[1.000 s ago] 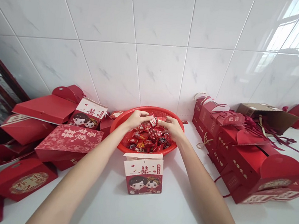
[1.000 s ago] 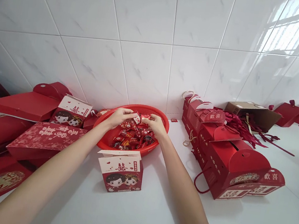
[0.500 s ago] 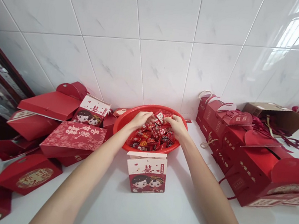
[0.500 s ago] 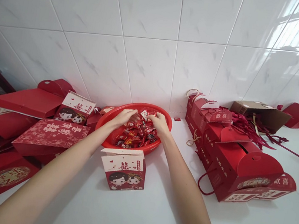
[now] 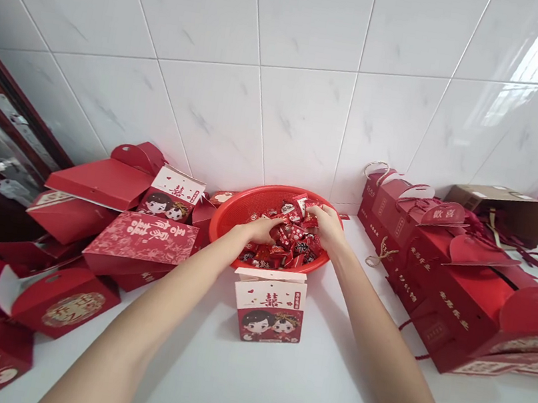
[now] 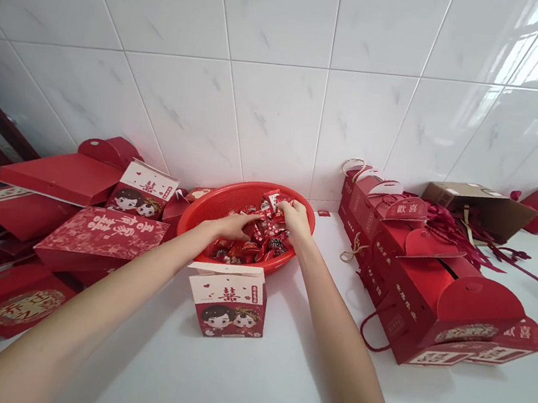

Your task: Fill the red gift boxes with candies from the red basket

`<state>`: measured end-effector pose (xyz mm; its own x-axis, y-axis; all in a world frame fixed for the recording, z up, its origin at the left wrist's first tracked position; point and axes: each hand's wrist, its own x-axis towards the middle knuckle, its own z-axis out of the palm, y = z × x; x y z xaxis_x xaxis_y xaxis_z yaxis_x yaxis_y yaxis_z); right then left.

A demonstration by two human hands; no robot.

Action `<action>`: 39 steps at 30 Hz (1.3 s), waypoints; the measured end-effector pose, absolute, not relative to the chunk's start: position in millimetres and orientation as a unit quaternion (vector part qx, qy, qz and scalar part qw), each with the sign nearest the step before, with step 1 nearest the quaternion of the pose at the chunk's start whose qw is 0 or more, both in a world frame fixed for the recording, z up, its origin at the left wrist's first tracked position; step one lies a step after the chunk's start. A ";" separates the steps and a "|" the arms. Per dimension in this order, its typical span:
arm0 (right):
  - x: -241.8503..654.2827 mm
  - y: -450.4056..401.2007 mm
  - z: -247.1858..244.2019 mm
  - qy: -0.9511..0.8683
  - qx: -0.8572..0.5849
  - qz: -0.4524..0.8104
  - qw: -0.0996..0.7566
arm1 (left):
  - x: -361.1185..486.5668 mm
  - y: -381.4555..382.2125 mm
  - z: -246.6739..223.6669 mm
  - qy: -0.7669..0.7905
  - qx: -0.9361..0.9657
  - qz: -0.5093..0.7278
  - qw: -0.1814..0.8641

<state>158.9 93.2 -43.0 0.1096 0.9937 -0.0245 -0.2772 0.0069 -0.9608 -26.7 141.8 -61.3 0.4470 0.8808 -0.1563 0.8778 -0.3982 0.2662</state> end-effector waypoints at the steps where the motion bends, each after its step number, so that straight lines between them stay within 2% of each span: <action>1: 158.8 93.4 -43.3 -0.393 -0.453 0.539 0.592 | -25.6 142.0 -61.0 0.525 0.837 -0.004 0.152; 9: 158.4 94.6 -43.7 -0.390 -0.451 0.533 0.600 | -18.7 144.5 -60.9 0.523 0.842 0.011 0.130; 18: 158.3 89.8 -41.1 -0.390 -0.458 0.534 0.593 | -33.9 149.8 -49.2 0.537 0.792 0.235 0.172; 23: 157.0 86.7 -38.1 -0.390 -0.461 0.533 0.592 | -37.5 151.1 -49.3 0.516 0.768 0.304 0.227; 30: 157.2 85.0 -36.5 -0.398 -0.458 0.536 0.587 | -36.3 152.6 -50.6 0.480 0.751 0.355 0.281; 39: 159.7 90.9 -42.1 -0.403 -0.456 0.531 0.589 | -36.9 149.4 -47.2 0.468 0.738 0.381 0.300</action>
